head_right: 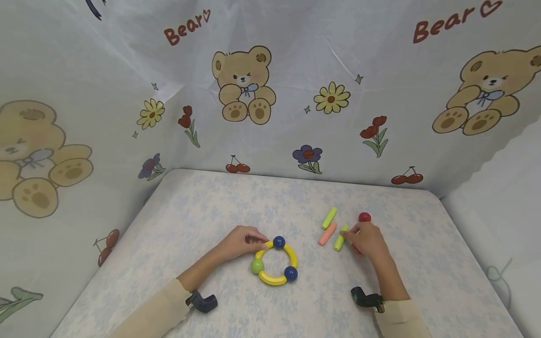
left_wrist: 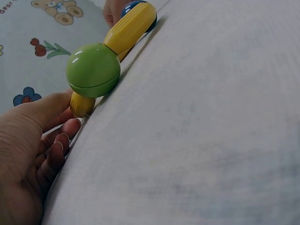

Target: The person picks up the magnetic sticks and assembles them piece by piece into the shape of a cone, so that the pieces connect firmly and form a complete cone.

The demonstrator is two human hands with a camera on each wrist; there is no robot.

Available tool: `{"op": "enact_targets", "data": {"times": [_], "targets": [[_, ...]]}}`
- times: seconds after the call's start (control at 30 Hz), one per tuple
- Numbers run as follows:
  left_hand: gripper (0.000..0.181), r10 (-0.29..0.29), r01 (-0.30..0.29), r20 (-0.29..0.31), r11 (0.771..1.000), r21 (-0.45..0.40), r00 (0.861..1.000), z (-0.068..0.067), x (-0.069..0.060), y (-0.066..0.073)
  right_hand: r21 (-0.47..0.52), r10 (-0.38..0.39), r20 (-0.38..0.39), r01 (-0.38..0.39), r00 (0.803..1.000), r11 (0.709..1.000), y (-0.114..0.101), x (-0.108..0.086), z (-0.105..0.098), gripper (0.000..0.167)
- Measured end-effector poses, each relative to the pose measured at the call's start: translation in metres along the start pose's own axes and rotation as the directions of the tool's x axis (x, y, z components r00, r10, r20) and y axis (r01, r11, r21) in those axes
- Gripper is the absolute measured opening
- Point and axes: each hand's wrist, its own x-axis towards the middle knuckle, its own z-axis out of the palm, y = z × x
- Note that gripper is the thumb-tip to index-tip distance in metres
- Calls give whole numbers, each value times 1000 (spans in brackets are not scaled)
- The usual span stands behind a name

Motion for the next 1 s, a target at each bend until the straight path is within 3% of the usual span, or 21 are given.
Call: {"op": "enact_targets", "data": {"times": [0.3, 0.73, 1.0], "targets": [[17, 8, -8, 6, 1000, 11, 1000, 0, 1, 3, -1, 84, 77, -84, 993, 996, -1, 0, -3, 25], [17, 3, -3, 3, 1000, 6, 1000, 2, 0, 1, -67, 25, 91, -19, 996, 998, -3, -6, -11, 25], [16, 0, 0, -6, 1000, 6, 1000, 1, 0, 0, 2, -26, 75, 26, 997, 1000, -19, -15, -25, 28]]}}
